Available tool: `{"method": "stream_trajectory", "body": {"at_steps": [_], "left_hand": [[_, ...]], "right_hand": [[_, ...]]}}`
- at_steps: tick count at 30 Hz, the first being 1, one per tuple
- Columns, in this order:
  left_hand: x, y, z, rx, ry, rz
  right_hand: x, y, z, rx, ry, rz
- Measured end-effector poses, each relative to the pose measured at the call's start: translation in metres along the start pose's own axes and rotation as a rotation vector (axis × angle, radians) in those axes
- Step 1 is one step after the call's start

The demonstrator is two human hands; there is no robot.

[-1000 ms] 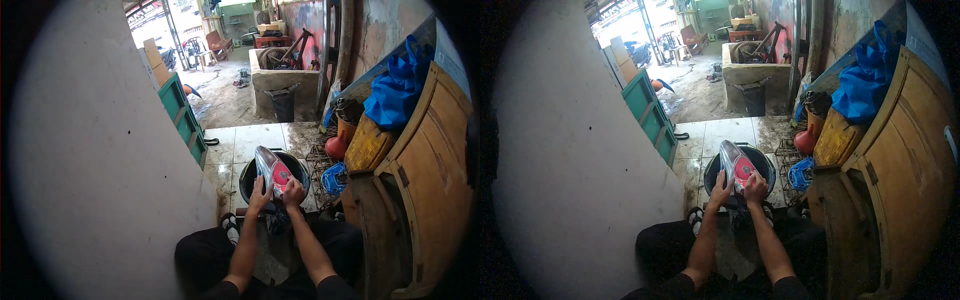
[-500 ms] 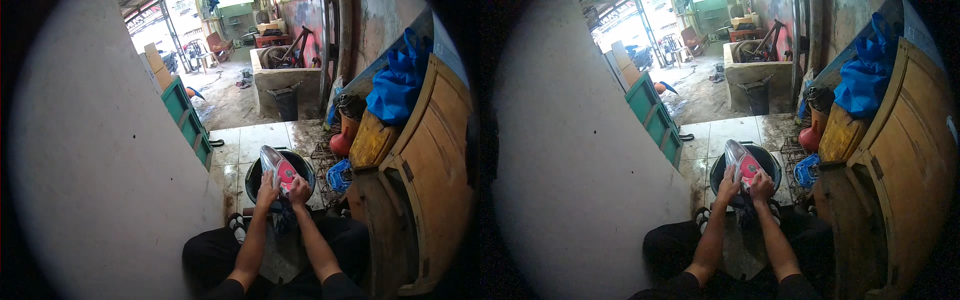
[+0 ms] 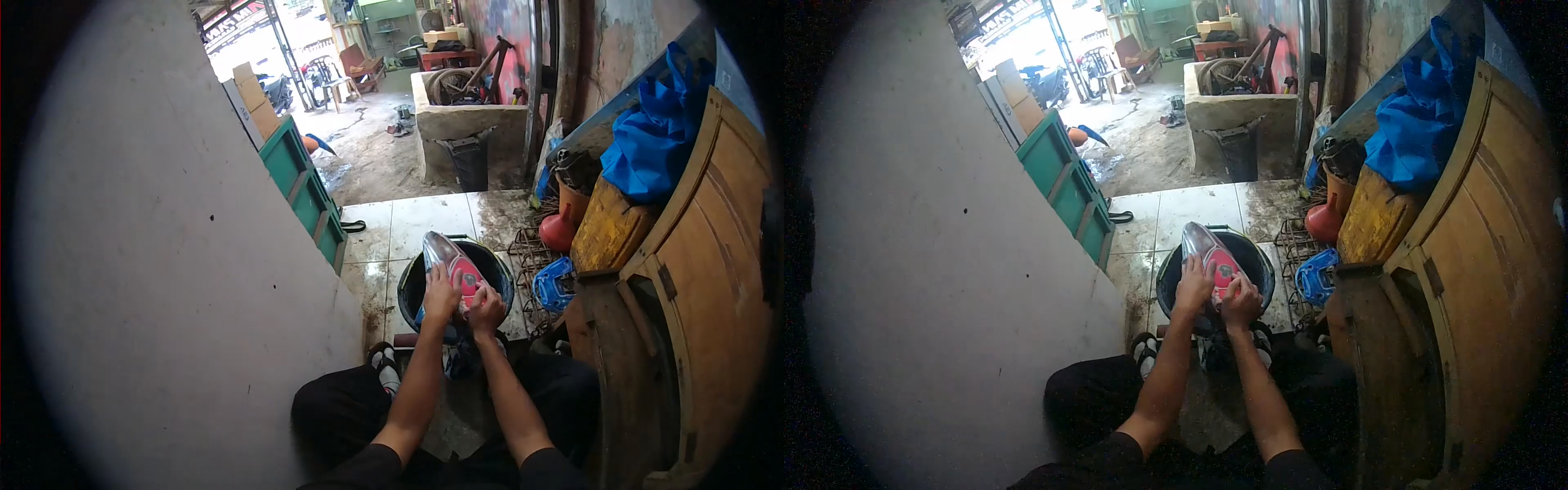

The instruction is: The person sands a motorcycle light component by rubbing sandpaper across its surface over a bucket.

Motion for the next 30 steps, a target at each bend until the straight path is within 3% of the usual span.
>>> {"method": "stream_trajectory", "body": {"at_steps": [5,10,15,17,23,28,30], "left_hand": [[-0.004,0.000,-0.038,0.022,-0.013,-0.126],[-0.018,-0.017,-0.068,-0.179,-0.008,-0.129],[-0.003,0.018,-0.002,-0.130,0.049,-0.067],[0.000,0.025,0.004,-0.146,0.072,-0.179],[-0.009,-0.006,-0.077,-0.008,-0.061,-0.130],[-0.003,0.021,-0.011,-0.090,0.017,-0.105],[0.006,0.042,0.016,-0.202,0.108,-0.301]], "right_hand": [[-0.001,-0.001,-0.003,0.028,0.008,0.021],[-0.001,0.000,0.000,0.000,0.015,-0.001],[-0.003,0.006,-0.001,0.018,0.023,0.068],[0.000,0.000,0.000,0.025,0.015,0.023],[-0.001,0.001,0.001,0.015,0.026,0.015],[-0.001,0.005,-0.003,0.031,0.072,0.016],[-0.004,0.006,-0.001,0.025,0.046,0.009]]}}
Point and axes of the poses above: each hand's wrist, its own z-axis towards the middle knuckle, its own x-axis out of the palm, y = z × x, the point moved 8 cm from there along z, towards the middle knuckle, and after that the axes turned 14 degrees about x, right-handed, at the moved point
